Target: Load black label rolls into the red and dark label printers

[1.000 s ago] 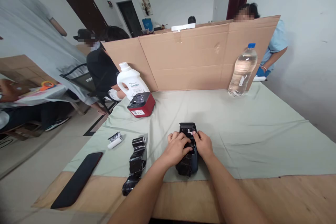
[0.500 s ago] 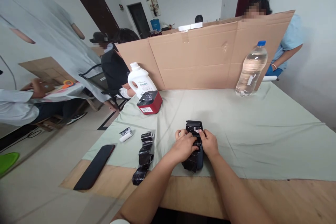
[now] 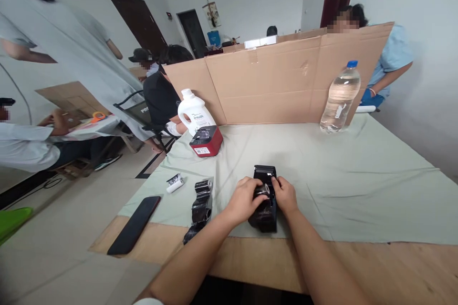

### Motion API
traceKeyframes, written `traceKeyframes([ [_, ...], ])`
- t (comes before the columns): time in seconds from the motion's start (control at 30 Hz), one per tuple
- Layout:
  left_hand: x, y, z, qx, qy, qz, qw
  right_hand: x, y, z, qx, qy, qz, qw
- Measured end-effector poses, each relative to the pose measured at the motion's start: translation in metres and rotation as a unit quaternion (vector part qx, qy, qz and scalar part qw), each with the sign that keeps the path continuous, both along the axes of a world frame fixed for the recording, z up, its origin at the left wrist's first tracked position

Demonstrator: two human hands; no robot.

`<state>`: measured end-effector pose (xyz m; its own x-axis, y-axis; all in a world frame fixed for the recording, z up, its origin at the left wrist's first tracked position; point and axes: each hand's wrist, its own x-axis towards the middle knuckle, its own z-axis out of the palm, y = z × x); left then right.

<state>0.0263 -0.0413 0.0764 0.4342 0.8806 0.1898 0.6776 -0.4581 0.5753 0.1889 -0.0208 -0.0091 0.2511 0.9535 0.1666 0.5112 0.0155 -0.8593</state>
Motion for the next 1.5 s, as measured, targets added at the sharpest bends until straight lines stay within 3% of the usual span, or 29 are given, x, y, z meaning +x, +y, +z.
traceKeyframes([
  [0.1,-0.045,-0.002,0.01,-0.081,-0.126,0.046,0.988,0.0,-0.001,0.0,0.0,0.004,0.001,1.0],
  [0.2,-0.111,0.0,0.022,-0.125,-0.145,0.099,0.977,-0.001,-0.001,0.001,-0.005,0.005,-0.001,1.0],
  [0.27,-0.156,0.002,0.029,-0.131,-0.091,0.137,0.978,-0.001,0.0,0.001,-0.007,0.008,-0.004,1.0],
  [0.37,-0.209,0.002,0.03,-0.145,0.079,0.176,0.97,-0.002,0.001,0.001,-0.014,0.01,-0.005,1.0],
  [0.5,-0.238,0.002,0.008,-0.158,0.259,0.209,0.93,-0.001,0.001,0.0,-0.017,0.006,-0.006,1.0],
  [0.57,-0.234,0.0,-0.003,-0.134,0.307,0.232,0.913,-0.001,0.001,0.0,-0.011,0.007,-0.005,1.0],
  [0.67,-0.211,-0.009,-0.009,-0.011,0.301,0.263,0.916,-0.001,0.0,0.001,-0.008,0.008,-0.002,1.0],
  [0.7,-0.2,-0.013,-0.008,0.027,0.269,0.245,0.931,-0.001,0.0,0.001,-0.009,0.008,-0.002,1.0],
  [0.77,-0.178,-0.022,-0.005,0.045,0.186,0.147,0.97,-0.001,0.0,0.002,-0.012,0.007,-0.001,1.0],
  [0.83,-0.161,-0.03,-0.002,0.006,0.137,0.025,0.99,-0.001,0.0,0.002,-0.013,0.008,0.002,1.0],
  [0.9,-0.151,-0.034,-0.003,-0.031,0.158,-0.029,0.987,-0.001,0.0,0.002,-0.014,0.01,0.001,1.0],
  [1.07,-0.16,-0.031,-0.011,-0.054,0.319,0.049,0.945,-0.002,0.0,0.002,-0.011,0.0,-0.006,1.0],
  [1.17,-0.165,-0.03,-0.007,-0.06,0.345,0.078,0.933,-0.002,0.001,0.002,-0.014,-0.003,-0.006,1.0],
  [1.3,-0.15,-0.035,0.019,-0.146,0.239,0.05,0.959,-0.002,0.002,0.001,-0.021,-0.003,-0.01,1.0],
  [1.4,-0.121,-0.038,0.042,-0.22,0.098,-0.074,0.968,-0.002,0.002,0.001,-0.024,-0.004,-0.008,1.0],
  [1.5,-0.082,-0.03,0.051,-0.219,-0.003,-0.154,0.964,-0.002,0.002,0.002,-0.025,-0.003,-0.004,1.0],
])
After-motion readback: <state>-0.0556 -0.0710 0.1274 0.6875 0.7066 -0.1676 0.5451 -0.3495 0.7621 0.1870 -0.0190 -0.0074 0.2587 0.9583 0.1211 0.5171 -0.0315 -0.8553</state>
